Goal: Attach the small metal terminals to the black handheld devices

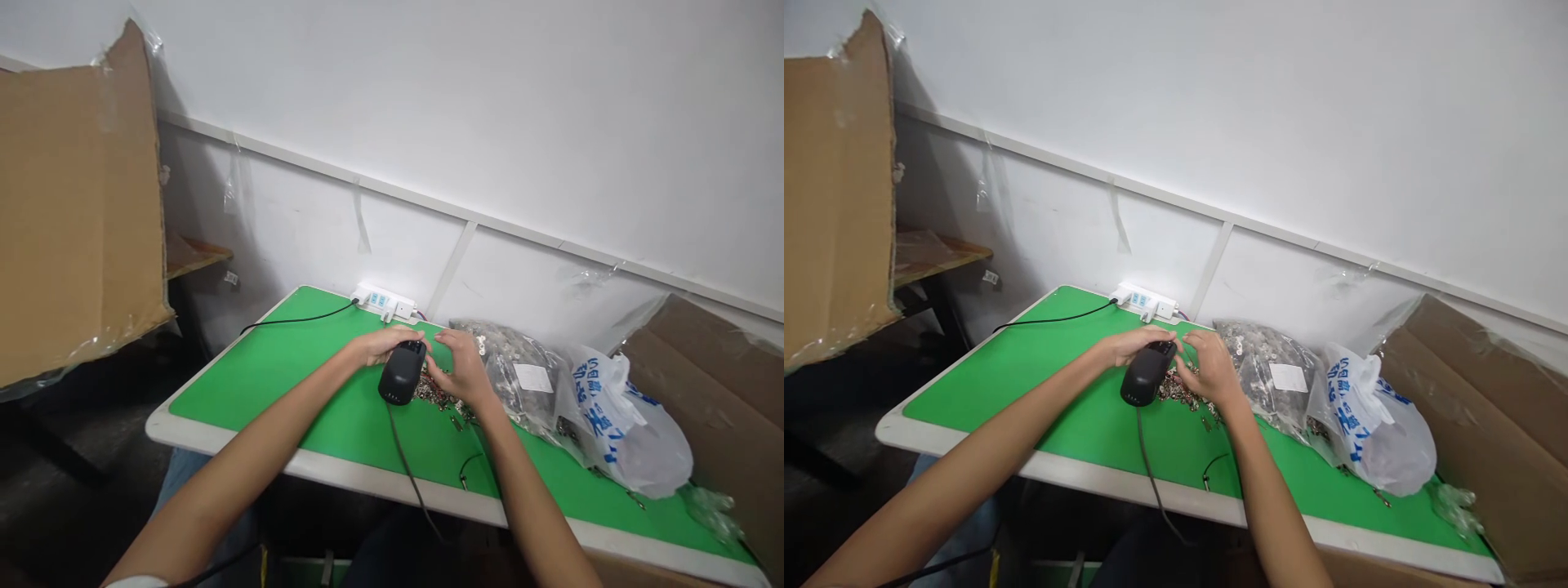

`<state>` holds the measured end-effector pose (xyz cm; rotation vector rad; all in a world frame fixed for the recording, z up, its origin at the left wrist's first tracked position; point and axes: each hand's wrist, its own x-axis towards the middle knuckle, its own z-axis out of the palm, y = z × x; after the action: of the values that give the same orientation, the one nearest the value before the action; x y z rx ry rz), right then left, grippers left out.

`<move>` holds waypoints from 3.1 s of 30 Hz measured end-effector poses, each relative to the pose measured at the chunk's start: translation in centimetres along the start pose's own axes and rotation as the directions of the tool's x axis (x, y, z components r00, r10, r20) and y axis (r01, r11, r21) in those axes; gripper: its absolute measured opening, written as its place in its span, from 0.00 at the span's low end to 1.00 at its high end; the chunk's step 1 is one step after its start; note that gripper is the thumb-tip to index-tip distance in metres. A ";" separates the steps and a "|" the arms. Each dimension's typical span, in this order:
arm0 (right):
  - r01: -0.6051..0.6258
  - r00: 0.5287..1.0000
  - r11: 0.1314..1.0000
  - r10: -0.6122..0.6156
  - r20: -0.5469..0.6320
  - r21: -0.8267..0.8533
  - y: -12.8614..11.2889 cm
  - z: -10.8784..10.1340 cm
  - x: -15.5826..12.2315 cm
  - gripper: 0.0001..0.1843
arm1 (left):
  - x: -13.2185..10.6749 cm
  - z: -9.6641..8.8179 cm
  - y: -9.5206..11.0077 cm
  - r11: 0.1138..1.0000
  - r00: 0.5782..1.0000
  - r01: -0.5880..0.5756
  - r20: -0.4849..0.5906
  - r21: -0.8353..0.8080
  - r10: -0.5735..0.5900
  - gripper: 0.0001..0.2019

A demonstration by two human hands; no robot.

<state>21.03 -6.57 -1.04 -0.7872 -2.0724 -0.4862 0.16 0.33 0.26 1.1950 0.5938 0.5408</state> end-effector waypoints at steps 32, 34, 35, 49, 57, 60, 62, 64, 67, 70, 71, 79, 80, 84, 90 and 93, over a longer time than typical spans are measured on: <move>-0.078 0.973 0.988 0.046 0.226 0.135 -0.8 1.1 -0.6 0.07 | -0.2 0.8 0.0 0.992 0.999 -0.020 0.050 0.126 0.014 0.12; -0.059 0.973 0.990 0.029 0.227 0.127 -0.9 1.1 -0.6 0.06 | -0.3 0.9 0.1 0.988 0.998 -0.037 0.055 0.153 0.029 0.11; -0.051 0.975 0.991 0.023 0.221 0.122 -0.9 1.0 -0.6 0.06 | -0.3 0.9 0.1 0.985 0.998 -0.040 0.053 0.166 0.031 0.11; -0.331 0.943 0.902 0.301 0.146 0.279 -0.8 1.2 -0.2 0.16 | 0.2 0.3 -0.1 0.998 0.999 -0.048 0.017 -0.041 0.049 0.11; -0.607 0.785 0.782 0.562 0.259 0.143 2.6 1.5 -1.3 0.16 | 1.3 -1.0 1.1 0.772 0.882 -0.371 -0.456 -0.516 0.119 0.07; -0.601 0.758 0.794 0.531 0.379 0.090 3.6 1.7 -2.0 0.09 | 1.8 -1.2 1.2 0.700 0.818 -0.476 -0.561 -0.532 0.129 0.09; -0.593 0.745 0.801 0.507 0.433 0.083 3.9 1.6 -2.3 0.05 | 1.9 -1.1 1.2 0.694 0.793 -0.507 -0.592 -0.510 0.144 0.07; -0.586 0.737 0.805 0.484 0.472 0.090 3.9 1.3 -2.3 0.05 | 2.0 -0.8 1.2 0.706 0.766 -0.531 -0.621 -0.469 0.164 0.06; -0.592 0.706 0.798 0.446 0.550 0.112 3.9 0.7 -2.2 0.06 | 2.1 -0.6 0.8 0.757 0.737 -0.507 -0.663 -0.412 0.133 0.06; -0.586 0.684 0.803 0.417 0.598 0.111 3.9 0.4 -2.2 0.05 | 2.2 -0.6 0.3 0.783 0.726 -0.461 -0.685 -0.418 0.062 0.05; -0.576 0.687 0.810 0.409 0.601 0.108 3.9 0.4 -2.2 0.04 | 2.3 -0.6 0.1 0.783 0.736 -0.452 -0.675 -0.428 0.056 0.05; -0.543 0.728 0.831 0.396 0.560 0.119 3.5 0.9 -1.9 0.06 | 2.6 0.2 -0.8 0.798 0.847 -0.412 -0.507 -0.440 0.158 0.17; -0.547 0.733 0.828 0.403 0.548 0.123 3.5 0.8 -1.8 0.06 | 2.7 0.4 -0.9 0.795 0.845 -0.423 -0.506 -0.434 0.174 0.17; -0.550 0.757 0.824 0.421 0.500 0.138 3.6 0.7 -1.7 0.05 | 2.9 1.0 -1.4 0.791 0.842 -0.446 -0.495 -0.419 0.213 0.14; -0.551 0.753 0.820 0.411 0.515 0.152 3.9 0.9 -2.0 0.05 | 2.8 1.2 -1.4 0.802 0.861 -0.433 -0.453 -0.411 0.232 0.16; -0.569 0.743 0.808 0.425 0.517 0.154 4.1 1.1 -2.3 0.07 | 2.5 1.3 -1.3 0.826 0.869 -0.406 -0.447 -0.392 0.215 0.17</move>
<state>24.15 -3.75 -3.31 -1.3155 -2.1473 0.3613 2.92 0.74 -0.95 0.7116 0.5479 1.1609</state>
